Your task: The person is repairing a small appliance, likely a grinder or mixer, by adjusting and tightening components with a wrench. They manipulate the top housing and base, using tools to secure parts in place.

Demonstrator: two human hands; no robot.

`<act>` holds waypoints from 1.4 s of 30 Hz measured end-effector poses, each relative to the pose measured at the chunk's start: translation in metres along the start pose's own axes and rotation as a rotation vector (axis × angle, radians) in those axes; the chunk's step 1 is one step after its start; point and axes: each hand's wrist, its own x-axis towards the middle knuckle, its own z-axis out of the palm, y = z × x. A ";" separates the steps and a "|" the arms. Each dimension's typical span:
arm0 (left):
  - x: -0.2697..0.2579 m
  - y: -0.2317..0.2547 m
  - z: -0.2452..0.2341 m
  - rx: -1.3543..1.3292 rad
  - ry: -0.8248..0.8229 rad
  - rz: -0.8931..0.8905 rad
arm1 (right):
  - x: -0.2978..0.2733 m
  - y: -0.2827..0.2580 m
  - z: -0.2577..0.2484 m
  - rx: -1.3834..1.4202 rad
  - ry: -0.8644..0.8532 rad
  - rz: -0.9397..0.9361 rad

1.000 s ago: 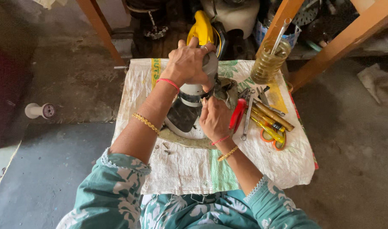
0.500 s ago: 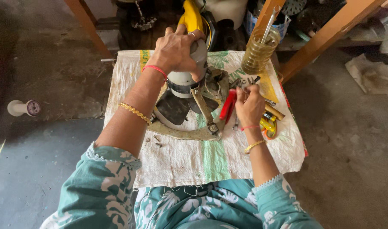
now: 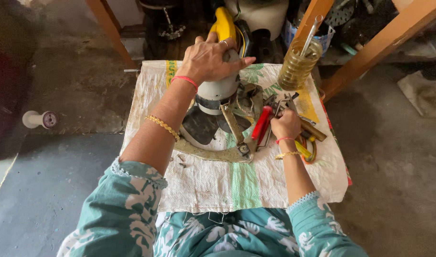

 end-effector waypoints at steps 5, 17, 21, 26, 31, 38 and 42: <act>0.012 0.002 0.002 0.051 -0.034 0.002 | 0.009 0.002 -0.002 -0.043 -0.099 -0.003; 0.013 0.002 0.005 0.045 -0.032 -0.047 | -0.051 -0.068 -0.103 0.911 -0.481 -0.394; 0.018 0.006 0.001 0.046 -0.054 -0.053 | -0.042 -0.096 -0.128 0.491 -0.452 -0.661; 0.015 0.002 0.004 0.020 -0.008 -0.041 | -0.036 -0.107 -0.129 0.450 -0.360 -0.769; 0.015 0.003 0.004 0.019 0.030 -0.041 | -0.034 -0.110 -0.131 0.429 -0.307 -0.857; 0.016 0.003 0.004 0.014 0.016 -0.044 | -0.032 -0.112 -0.136 0.365 -0.198 -0.957; 0.015 0.003 0.003 0.004 0.012 -0.050 | -0.028 -0.124 -0.142 0.325 -0.191 -1.020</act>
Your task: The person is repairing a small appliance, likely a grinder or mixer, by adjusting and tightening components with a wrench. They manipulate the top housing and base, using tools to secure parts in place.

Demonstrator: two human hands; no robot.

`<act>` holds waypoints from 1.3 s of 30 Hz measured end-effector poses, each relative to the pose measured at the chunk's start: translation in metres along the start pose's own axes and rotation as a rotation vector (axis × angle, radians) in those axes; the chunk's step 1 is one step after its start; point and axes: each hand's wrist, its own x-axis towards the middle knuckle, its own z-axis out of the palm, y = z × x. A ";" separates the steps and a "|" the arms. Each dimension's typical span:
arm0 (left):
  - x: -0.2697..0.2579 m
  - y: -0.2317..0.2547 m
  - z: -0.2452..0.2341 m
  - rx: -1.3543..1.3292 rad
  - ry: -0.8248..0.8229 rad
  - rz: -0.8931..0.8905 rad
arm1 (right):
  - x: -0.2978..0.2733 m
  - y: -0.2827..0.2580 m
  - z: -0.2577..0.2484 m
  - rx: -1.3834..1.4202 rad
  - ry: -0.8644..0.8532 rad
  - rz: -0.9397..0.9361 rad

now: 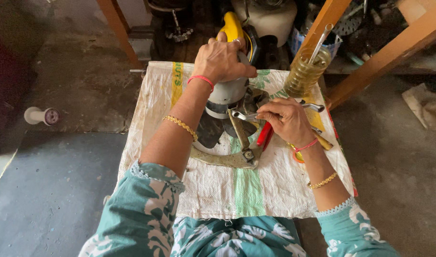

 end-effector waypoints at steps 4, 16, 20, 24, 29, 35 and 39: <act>0.000 0.000 -0.001 0.008 -0.002 -0.003 | 0.010 -0.006 -0.008 -0.137 -0.007 -0.128; 0.001 -0.003 0.005 0.012 0.031 0.008 | -0.052 0.022 0.082 0.681 0.074 0.455; 0.001 -0.004 0.005 0.028 0.046 0.021 | -0.075 0.029 0.111 0.911 0.184 0.521; 0.001 -0.004 0.004 -0.004 0.039 0.010 | -0.077 0.028 0.108 0.750 0.176 0.573; -0.001 -0.004 0.006 -0.015 0.042 0.007 | -0.074 0.028 0.103 0.892 0.135 0.568; 0.001 -0.004 0.006 -0.027 0.026 0.001 | -0.080 0.027 0.097 0.500 0.149 0.439; -0.001 -0.004 0.008 -0.014 0.066 0.016 | -0.066 0.032 0.089 0.635 0.070 0.373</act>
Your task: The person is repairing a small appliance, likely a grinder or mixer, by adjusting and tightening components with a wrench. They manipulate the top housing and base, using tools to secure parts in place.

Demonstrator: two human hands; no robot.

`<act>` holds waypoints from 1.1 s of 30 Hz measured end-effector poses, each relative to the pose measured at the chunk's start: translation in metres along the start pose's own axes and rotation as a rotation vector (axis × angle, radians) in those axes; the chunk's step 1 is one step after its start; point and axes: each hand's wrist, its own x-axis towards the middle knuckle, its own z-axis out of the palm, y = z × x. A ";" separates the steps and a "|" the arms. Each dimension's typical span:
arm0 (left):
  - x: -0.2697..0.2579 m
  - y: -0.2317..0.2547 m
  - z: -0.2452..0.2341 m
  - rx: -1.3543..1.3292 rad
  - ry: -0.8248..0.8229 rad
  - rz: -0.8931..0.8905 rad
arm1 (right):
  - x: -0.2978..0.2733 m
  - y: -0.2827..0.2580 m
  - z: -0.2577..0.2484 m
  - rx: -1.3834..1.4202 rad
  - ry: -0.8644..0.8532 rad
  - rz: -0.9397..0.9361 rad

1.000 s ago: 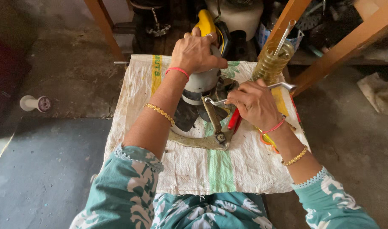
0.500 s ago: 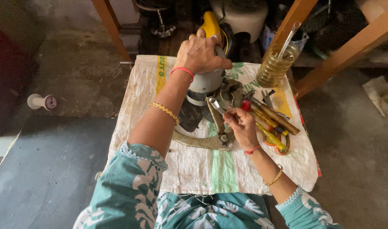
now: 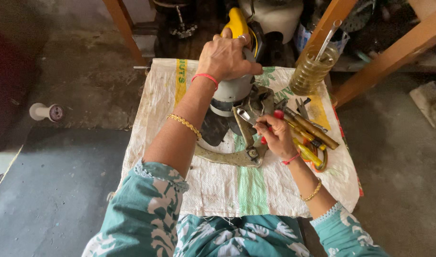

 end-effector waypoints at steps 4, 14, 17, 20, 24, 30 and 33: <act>0.002 -0.001 -0.003 0.005 -0.020 0.004 | -0.006 -0.019 -0.006 -0.231 -0.053 -0.070; 0.002 0.001 -0.004 0.024 -0.042 -0.011 | 0.012 -0.052 -0.023 -0.395 -0.089 -0.309; 0.001 0.002 -0.006 0.012 -0.045 -0.020 | 0.030 -0.063 -0.027 -0.535 -0.120 -0.458; 0.000 0.002 -0.006 0.011 -0.027 -0.011 | 0.034 -0.080 -0.029 -0.677 -0.117 -0.355; 0.002 0.002 -0.004 0.012 -0.019 -0.006 | 0.038 -0.102 -0.033 -0.753 -0.118 -0.454; 0.001 0.001 -0.002 0.031 -0.019 -0.005 | 0.051 -0.115 -0.037 -0.801 -0.191 -0.477; 0.001 0.000 -0.002 0.020 0.000 0.007 | 0.050 -0.100 -0.040 -0.821 -0.191 -0.457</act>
